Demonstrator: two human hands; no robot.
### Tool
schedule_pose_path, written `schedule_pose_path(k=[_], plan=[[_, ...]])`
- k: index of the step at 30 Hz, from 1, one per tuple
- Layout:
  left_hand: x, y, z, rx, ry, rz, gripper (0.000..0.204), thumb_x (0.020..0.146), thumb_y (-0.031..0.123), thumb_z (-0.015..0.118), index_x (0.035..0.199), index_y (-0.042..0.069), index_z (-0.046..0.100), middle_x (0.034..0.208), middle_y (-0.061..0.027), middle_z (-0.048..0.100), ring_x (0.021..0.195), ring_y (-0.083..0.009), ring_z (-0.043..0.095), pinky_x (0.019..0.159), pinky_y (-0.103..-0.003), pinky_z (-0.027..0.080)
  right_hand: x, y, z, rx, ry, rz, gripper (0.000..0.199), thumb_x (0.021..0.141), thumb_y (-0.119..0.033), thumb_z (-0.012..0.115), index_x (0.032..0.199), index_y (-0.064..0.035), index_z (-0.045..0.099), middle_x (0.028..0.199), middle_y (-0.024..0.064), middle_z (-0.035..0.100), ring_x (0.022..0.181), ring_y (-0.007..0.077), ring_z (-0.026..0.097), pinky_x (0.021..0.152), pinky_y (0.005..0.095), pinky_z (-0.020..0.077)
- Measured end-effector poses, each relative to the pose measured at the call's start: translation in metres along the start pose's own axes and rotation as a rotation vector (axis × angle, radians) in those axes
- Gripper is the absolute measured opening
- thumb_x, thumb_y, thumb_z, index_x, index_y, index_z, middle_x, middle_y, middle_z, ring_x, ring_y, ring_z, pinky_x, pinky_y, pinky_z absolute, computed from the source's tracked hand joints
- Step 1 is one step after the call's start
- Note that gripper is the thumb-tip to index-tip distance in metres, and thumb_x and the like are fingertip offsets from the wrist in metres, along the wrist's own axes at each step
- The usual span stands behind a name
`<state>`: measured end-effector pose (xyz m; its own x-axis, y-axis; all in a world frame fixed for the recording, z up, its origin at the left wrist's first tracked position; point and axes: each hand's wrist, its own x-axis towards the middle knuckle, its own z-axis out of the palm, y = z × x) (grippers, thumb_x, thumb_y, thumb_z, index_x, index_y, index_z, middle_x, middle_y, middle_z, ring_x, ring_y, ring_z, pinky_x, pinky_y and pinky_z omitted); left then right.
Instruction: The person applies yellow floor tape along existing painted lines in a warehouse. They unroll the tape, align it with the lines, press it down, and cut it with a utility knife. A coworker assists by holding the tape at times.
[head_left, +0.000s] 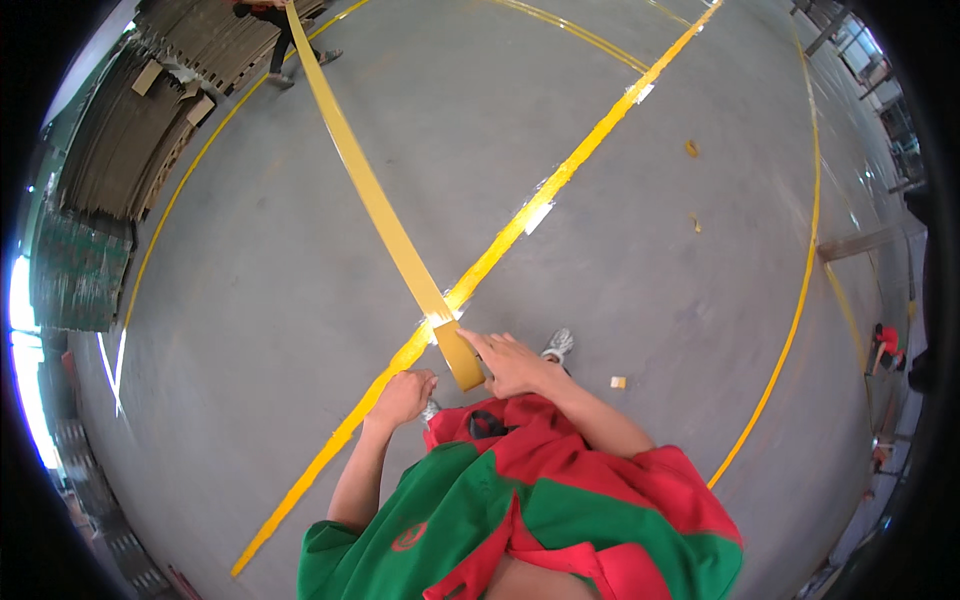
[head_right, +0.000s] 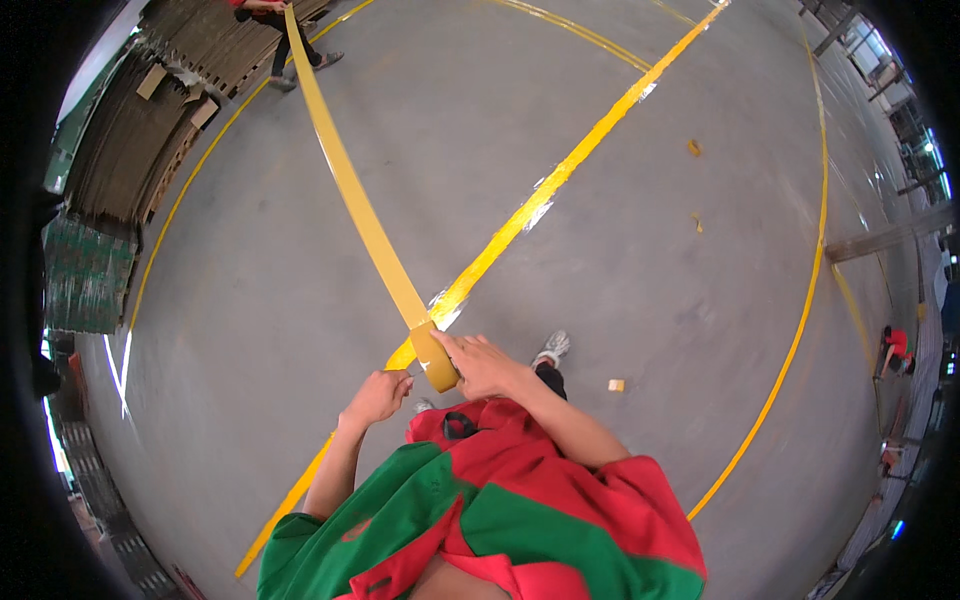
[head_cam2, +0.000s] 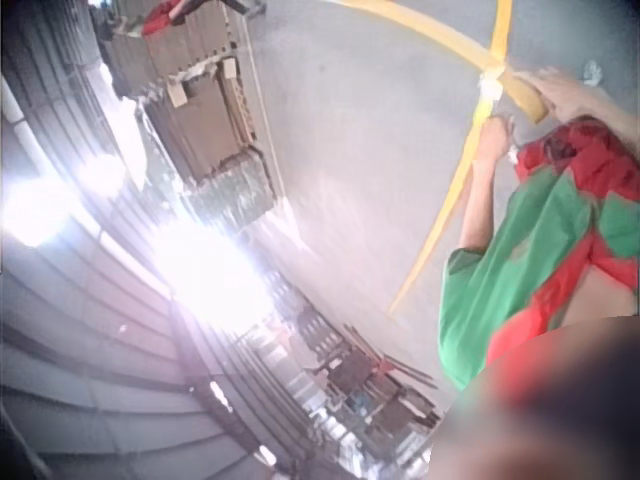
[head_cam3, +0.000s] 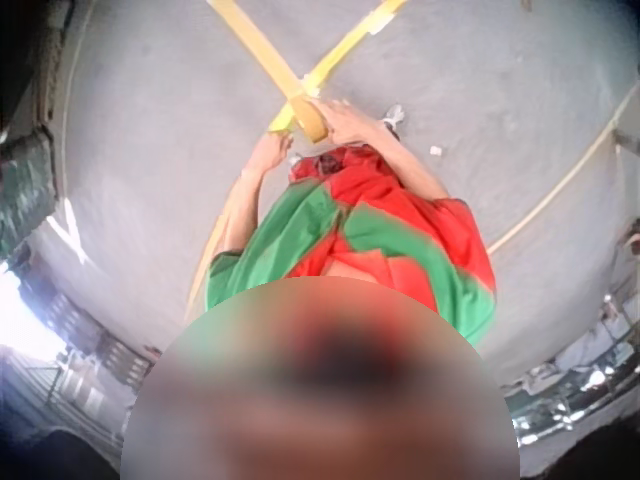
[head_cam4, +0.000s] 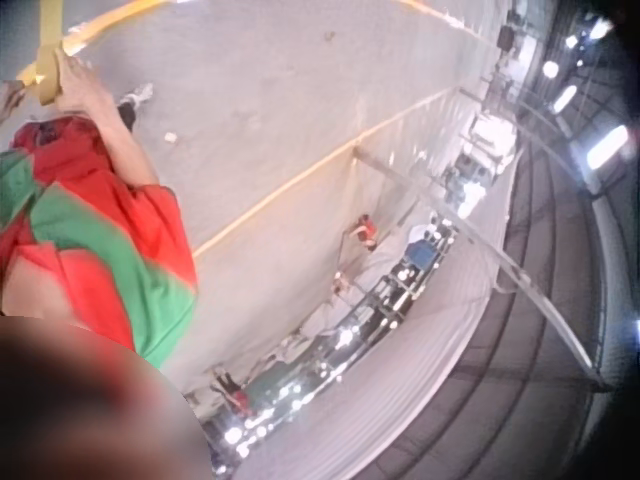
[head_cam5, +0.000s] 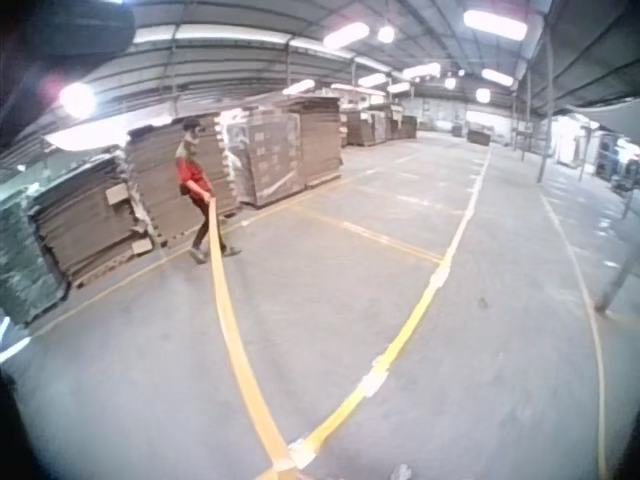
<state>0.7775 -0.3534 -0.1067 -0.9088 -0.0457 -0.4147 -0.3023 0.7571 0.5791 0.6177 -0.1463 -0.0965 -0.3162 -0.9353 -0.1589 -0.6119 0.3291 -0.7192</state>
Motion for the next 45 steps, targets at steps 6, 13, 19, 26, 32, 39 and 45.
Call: schedule_pose_path(k=[6,13,19,26,32,39,45], plan=[[0.116,0.128,0.034,-0.052,-0.067,0.084,0.023,0.097,0.018,0.052,0.091,0.000,0.063,0.085,-0.0257,0.066,0.085,-0.0465,0.063,0.077,-0.055,0.049,-0.085,0.109,-0.095,0.096,0.046,0.162,0.095,0.081,-0.038,0.075,0.151,0.0014,0.024,0.120,0.0279,0.060,0.114,0.0431,0.057,0.103,0.0487,0.0382],[0.234,0.220,0.044,-0.063,-0.127,0.139,0.022,0.097,0.017,0.053,0.090,-0.001,0.064,0.085,-0.0240,0.067,0.085,-0.0454,0.063,0.076,-0.053,0.050,-0.105,0.206,-0.182,0.014,0.195,0.242,0.081,0.080,-0.058,0.074,0.124,0.0063,0.052,0.108,0.0244,0.062,0.105,0.0411,0.058,0.095,0.0475,0.0412],[0.358,0.252,0.037,-0.091,-0.082,0.170,0.023,0.096,0.019,0.054,0.091,0.000,0.065,0.087,-0.0267,0.067,0.087,-0.0472,0.064,0.079,-0.056,0.050,-0.067,0.299,-0.253,-0.148,0.227,0.262,0.080,0.075,-0.066,0.072,0.109,0.0056,0.061,0.108,0.0217,0.061,0.102,0.0381,0.059,0.092,0.0458,0.0411],[0.501,0.292,-0.002,-0.240,0.006,0.118,0.024,0.097,0.020,0.052,0.093,0.000,0.065,0.090,-0.0252,0.068,0.088,-0.0467,0.064,0.081,-0.056,0.050,-0.009,0.397,-0.374,-0.171,0.141,0.233,0.079,0.074,-0.069,0.073,0.105,0.0035,0.068,0.099,0.0159,0.059,0.104,0.0338,0.053,0.092,0.0442,0.0377],[0.557,0.306,-0.010,-0.287,0.147,0.015,0.025,0.099,0.021,0.049,0.092,0.003,0.065,0.084,-0.0222,0.068,0.084,-0.0451,0.065,0.077,-0.054,0.050,0.040,0.455,-0.442,-0.160,-0.030,0.127,0.074,0.076,-0.063,0.075,0.105,0.0040,0.068,0.107,0.0180,0.060,0.104,0.0365,0.056,0.092,0.0453,0.0421],[0.589,0.320,0.071,-0.256,0.026,-0.217,0.019,0.088,0.015,0.055,0.088,0.003,0.068,0.089,-0.0243,0.070,0.085,-0.0441,0.068,0.077,-0.053,0.054,0.031,0.535,-0.447,-0.008,-0.283,-0.027,0.070,0.080,-0.062,0.073,0.106,0.0033,0.066,0.106,0.0205,0.060,0.104,0.0378,0.058,0.094,0.0448,0.0449],[0.600,0.382,0.151,-0.433,-0.053,-0.384,0.022,0.095,0.022,0.052,0.099,0.007,0.068,0.089,-0.0217,0.070,0.085,-0.0432,0.067,0.077,-0.053,0.053,0.013,0.600,-0.454,-0.044,-0.526,-0.129,0.069,0.081,-0.065,0.070,0.099,0.0024,0.067,0.103,0.0180,0.060,0.102,0.0351,0.058,0.091,0.0427,0.0443]])
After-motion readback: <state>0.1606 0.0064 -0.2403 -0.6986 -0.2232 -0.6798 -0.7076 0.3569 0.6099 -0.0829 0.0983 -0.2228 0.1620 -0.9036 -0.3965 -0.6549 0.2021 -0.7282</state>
